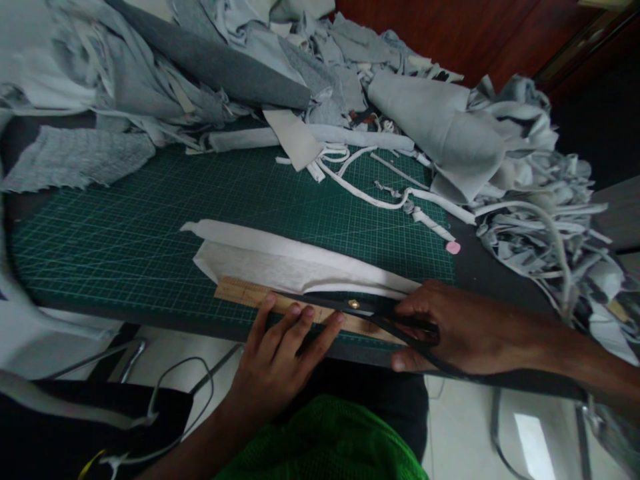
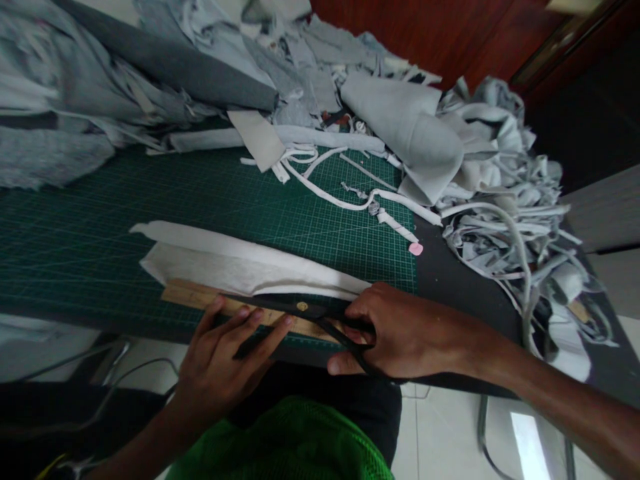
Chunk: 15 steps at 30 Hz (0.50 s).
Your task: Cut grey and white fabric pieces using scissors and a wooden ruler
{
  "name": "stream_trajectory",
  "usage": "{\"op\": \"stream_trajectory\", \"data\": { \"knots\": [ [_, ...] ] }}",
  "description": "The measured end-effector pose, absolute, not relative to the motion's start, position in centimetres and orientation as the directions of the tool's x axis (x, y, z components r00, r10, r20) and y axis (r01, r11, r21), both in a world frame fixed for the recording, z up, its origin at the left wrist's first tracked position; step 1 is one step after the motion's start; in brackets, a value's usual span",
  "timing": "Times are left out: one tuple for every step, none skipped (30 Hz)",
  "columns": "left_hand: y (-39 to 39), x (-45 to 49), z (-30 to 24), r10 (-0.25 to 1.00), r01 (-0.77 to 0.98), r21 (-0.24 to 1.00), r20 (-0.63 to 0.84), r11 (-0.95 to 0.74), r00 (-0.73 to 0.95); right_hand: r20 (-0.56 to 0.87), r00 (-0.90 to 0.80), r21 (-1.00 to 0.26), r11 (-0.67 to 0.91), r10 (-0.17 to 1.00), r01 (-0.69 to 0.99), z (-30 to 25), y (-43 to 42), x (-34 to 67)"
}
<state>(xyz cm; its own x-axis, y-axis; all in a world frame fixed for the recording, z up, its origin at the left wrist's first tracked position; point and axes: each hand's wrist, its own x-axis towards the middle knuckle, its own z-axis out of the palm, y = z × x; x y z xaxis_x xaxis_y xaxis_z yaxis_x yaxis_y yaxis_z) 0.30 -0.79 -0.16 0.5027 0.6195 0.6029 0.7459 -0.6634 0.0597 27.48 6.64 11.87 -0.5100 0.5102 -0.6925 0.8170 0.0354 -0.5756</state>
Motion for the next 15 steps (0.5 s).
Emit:
{"op": "stream_trajectory", "data": {
  "knots": [
    [-0.78, 0.31, -0.12, 0.622, 0.746, 0.061, 0.6, -0.663, 0.503, -0.698, -0.513, -0.581, 0.024, 0.501, 0.814, 11.85, 6.73, 27.54],
    [-0.77, 0.33, -0.1, 0.622, 0.747, 0.062, 0.601, -0.662, 0.502, -0.7, -0.517, -0.588, 0.014, 0.493, 0.809, 11.79, 6.81, 27.6],
    [-0.77, 0.34, -0.07, 0.623, 0.747, 0.063, 0.601, -0.662, 0.501, -0.698, -0.524, -0.596, 0.009, 0.487, 0.803, 11.72, 6.89, 27.66],
    [-0.77, 0.36, -0.06, 0.623, 0.748, 0.063, 0.601, -0.661, 0.5, -0.692, -0.534, -0.607, 0.011, 0.486, 0.795, 11.63, 6.97, 27.71],
    [-0.77, 0.37, -0.05, 0.623, 0.748, 0.062, 0.601, -0.661, 0.5, -0.683, -0.544, -0.616, 0.016, 0.487, 0.788, 11.54, 7.04, 27.75],
    [-0.76, 0.38, -0.04, 0.623, 0.748, 0.061, 0.602, -0.661, 0.5, -0.675, -0.552, -0.624, 0.021, 0.489, 0.781, 11.46, 7.11, 27.78],
    [-0.76, 0.4, -0.03, 0.622, 0.748, 0.061, 0.602, -0.661, 0.501, -0.67, -0.559, -0.631, 0.022, 0.488, 0.776, 11.4, 7.16, 27.79],
    [-0.74, 0.41, -0.03, 0.621, 0.749, 0.06, 0.604, -0.66, 0.499, -0.669, -0.564, -0.637, 0.017, 0.484, 0.77, 11.34, 7.21, 27.8],
    [-0.72, 0.41, -0.03, 0.622, 0.75, 0.06, 0.605, -0.659, 0.498, -0.67, -0.569, -0.644, 0.008, 0.476, 0.765, 11.3, 7.26, 27.8],
    [-0.71, 0.41, -0.03, 0.622, 0.75, 0.061, 0.605, -0.658, 0.496, -0.672, -0.572, -0.649, -0.002, 0.47, 0.761, 11.28, 7.3, 27.8],
    [-0.7, 0.41, -0.04, 0.622, 0.75, 0.064, 0.606, -0.659, 0.496, -0.673, -0.576, -0.654, -0.01, 0.464, 0.757, 11.27, 7.33, 27.79],
    [-0.7, 0.4, -0.06, 0.621, 0.748, 0.066, 0.608, -0.661, 0.495, -0.672, -0.578, -0.657, -0.013, 0.462, 0.754, 11.27, 7.36, 27.79],
    [-0.7, 0.38, -0.07, 0.619, 0.746, 0.068, 0.609, -0.663, 0.495, -0.671, -0.579, -0.658, -0.013, 0.463, 0.753, 11.3, 7.38, 27.78],
    [-0.72, 0.37, -0.08, 0.618, 0.745, 0.068, 0.611, -0.664, 0.495, -0.669, -0.579, -0.658, -0.009, 0.465, 0.753, 11.35, 7.41, 27.76],
    [-0.74, 0.36, -0.09, 0.618, 0.745, 0.068, 0.61, -0.663, 0.495, -0.668, -0.577, -0.656, -0.005, 0.47, 0.755, 11.43, 7.43, 27.74]
  ]
}}
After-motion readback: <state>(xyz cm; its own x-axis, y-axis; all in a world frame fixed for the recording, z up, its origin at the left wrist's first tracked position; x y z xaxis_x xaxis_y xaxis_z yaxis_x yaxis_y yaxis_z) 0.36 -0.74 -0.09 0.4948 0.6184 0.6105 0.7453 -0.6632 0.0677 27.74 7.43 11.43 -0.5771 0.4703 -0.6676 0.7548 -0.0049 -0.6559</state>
